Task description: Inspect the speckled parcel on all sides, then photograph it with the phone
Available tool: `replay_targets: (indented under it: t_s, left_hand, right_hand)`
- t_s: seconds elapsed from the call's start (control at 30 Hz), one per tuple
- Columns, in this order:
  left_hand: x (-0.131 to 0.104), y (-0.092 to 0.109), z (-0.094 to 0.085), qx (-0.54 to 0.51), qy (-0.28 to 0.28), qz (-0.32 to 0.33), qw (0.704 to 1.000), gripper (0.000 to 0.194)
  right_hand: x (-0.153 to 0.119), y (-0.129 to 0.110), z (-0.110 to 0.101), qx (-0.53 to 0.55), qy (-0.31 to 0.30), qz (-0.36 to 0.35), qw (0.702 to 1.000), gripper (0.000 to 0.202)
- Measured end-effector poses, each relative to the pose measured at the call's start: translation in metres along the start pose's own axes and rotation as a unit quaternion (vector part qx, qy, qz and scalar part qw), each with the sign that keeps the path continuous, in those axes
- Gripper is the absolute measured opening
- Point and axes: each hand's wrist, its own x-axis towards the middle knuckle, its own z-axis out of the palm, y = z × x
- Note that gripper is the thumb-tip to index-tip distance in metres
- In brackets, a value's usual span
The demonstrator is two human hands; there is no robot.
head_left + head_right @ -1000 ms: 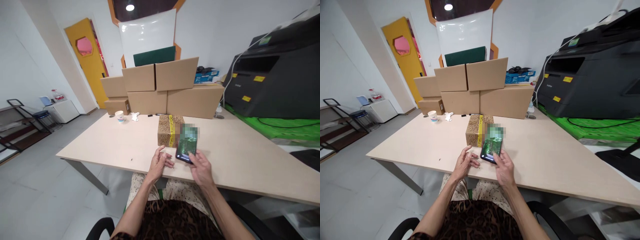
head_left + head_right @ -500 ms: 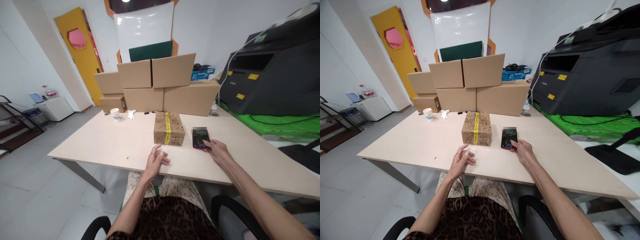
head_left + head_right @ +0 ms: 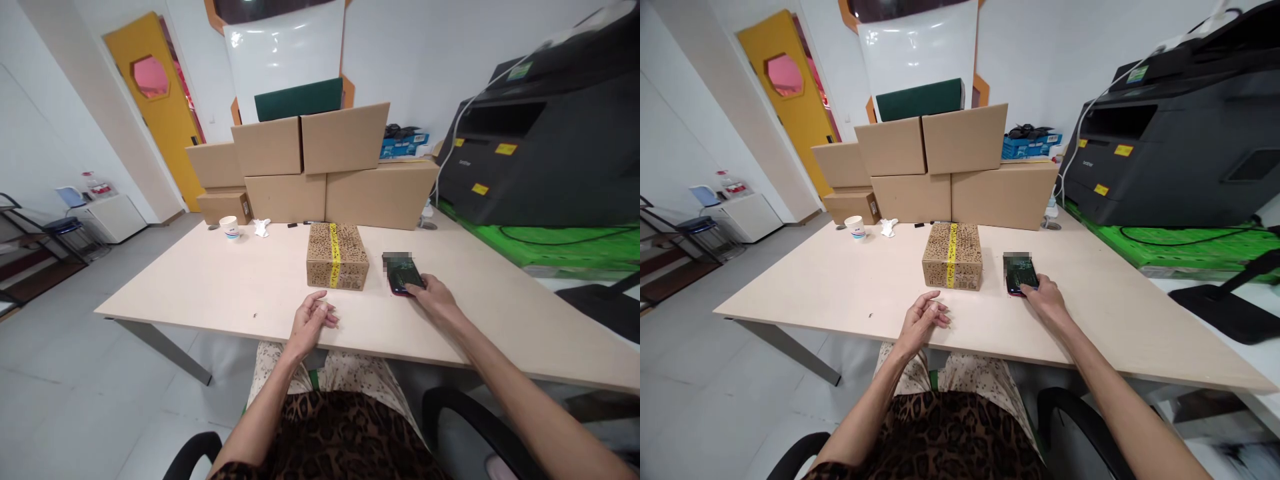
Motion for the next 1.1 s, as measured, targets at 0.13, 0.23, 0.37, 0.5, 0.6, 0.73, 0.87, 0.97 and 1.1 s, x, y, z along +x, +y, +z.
replay_targets:
  t_s: [0.13,0.23,0.37,0.5,0.6,0.73,0.87,0.97,1.1]
  left_hand:
    - [0.003,-0.003,-0.002,0.007,0.031,0.012,0.999,0.069]
    - [0.009,-0.004,-0.008,0.048,0.121,0.063,0.99,0.055]
    - [0.025,-0.004,-0.018,0.094,0.195,0.081,0.973,0.054]
    - [0.045,-0.004,-0.02,0.113,0.152,0.045,0.981,0.077]
    - [0.052,0.0,-0.014,0.114,0.113,0.032,0.987,0.089]
    - [0.042,0.027,-0.006,0.107,0.085,0.06,0.989,0.094]
    - [0.039,0.07,0.002,0.116,0.056,0.181,0.975,0.09]
    - [0.058,0.091,0.008,0.111,0.042,0.23,0.966,0.088]
    - [0.092,0.087,0.007,0.11,0.038,0.177,0.977,0.092]
  right_hand:
    - [0.0,0.004,0.002,-0.078,-0.011,-0.044,0.996,0.039]
    - [-0.003,0.005,0.003,-0.129,-0.016,-0.058,0.99,0.045]
    - [-0.019,0.0,0.01,-0.159,0.046,-0.113,0.98,0.055]
    - [-0.049,-0.014,0.031,-0.045,0.009,-0.228,0.973,0.063]
    - [-0.071,-0.029,0.048,0.095,-0.119,-0.238,0.959,0.075]
    - [-0.09,-0.06,0.043,0.226,-0.147,-0.226,0.936,0.083]
    - [-0.088,-0.105,0.019,0.279,-0.12,-0.287,0.908,0.082]
    - [-0.069,-0.134,0.018,0.294,-0.103,-0.297,0.903,0.078]
    - [-0.036,-0.146,0.04,0.324,-0.106,-0.249,0.907,0.08]
